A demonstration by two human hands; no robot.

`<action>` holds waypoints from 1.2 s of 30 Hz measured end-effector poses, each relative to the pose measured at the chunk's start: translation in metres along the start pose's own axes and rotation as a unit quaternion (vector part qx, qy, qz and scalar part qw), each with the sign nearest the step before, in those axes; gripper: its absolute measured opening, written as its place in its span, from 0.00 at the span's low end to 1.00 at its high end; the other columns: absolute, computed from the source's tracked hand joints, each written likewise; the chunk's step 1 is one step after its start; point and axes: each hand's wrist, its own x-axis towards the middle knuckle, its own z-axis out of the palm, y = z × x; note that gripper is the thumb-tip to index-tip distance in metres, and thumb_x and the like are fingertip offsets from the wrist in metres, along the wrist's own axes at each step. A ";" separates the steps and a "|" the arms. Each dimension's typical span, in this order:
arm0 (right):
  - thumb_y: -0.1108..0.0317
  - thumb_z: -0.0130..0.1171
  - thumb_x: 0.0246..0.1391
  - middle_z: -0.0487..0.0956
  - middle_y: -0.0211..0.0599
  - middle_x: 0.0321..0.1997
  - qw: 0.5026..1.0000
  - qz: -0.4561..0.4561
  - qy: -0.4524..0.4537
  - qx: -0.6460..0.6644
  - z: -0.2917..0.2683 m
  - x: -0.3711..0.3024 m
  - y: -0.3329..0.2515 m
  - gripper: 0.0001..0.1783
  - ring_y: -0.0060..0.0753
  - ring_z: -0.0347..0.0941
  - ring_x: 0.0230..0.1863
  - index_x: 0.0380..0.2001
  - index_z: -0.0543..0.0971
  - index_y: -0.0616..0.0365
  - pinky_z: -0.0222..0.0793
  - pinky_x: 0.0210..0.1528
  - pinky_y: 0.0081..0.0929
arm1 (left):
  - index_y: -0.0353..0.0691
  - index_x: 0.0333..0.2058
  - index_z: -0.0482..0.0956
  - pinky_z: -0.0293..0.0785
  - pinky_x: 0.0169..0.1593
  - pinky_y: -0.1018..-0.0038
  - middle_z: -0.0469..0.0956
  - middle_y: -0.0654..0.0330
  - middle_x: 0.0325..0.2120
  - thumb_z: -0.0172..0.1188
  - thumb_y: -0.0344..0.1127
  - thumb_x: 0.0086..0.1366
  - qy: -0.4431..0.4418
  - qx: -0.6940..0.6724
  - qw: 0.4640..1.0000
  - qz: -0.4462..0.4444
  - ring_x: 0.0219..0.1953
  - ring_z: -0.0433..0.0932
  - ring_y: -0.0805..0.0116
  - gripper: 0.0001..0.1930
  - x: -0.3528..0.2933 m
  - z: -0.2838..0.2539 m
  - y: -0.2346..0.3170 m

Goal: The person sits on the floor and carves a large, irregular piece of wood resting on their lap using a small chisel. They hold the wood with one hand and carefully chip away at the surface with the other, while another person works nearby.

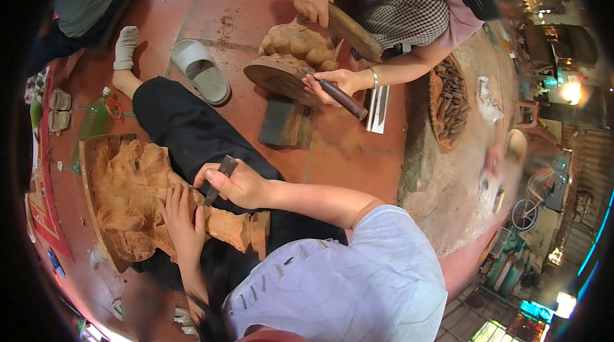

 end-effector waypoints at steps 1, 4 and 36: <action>0.56 0.42 0.70 0.69 0.25 0.18 1.000 0.008 0.000 0.017 0.003 -0.001 0.002 0.21 0.19 0.66 0.20 0.45 0.80 0.59 0.62 0.25 0.22 | 0.36 0.62 0.69 0.44 0.73 0.47 0.67 0.47 0.63 0.58 0.34 0.63 0.004 -0.007 1.000 -0.003 0.69 0.59 0.46 0.28 -0.003 0.003 0.001; 0.56 0.42 0.69 0.69 0.24 0.18 0.999 0.031 0.022 0.024 0.007 0.000 0.010 0.22 0.17 0.65 0.20 0.53 0.78 0.58 0.61 0.26 0.21 | 0.35 0.63 0.68 0.45 0.73 0.50 0.66 0.48 0.64 0.58 0.35 0.65 0.012 -0.053 0.998 -0.017 0.69 0.59 0.47 0.28 -0.008 0.005 0.003; 0.69 0.53 0.61 0.65 0.25 0.18 0.985 -0.130 0.036 -0.106 0.013 0.043 -0.033 0.36 0.15 0.59 0.20 0.71 0.56 0.63 0.57 0.26 0.20 | 0.33 0.72 0.44 0.37 0.75 0.50 0.43 0.41 0.73 0.34 0.74 0.68 0.008 -0.950 0.305 0.064 0.75 0.43 0.43 0.51 0.165 -0.051 0.036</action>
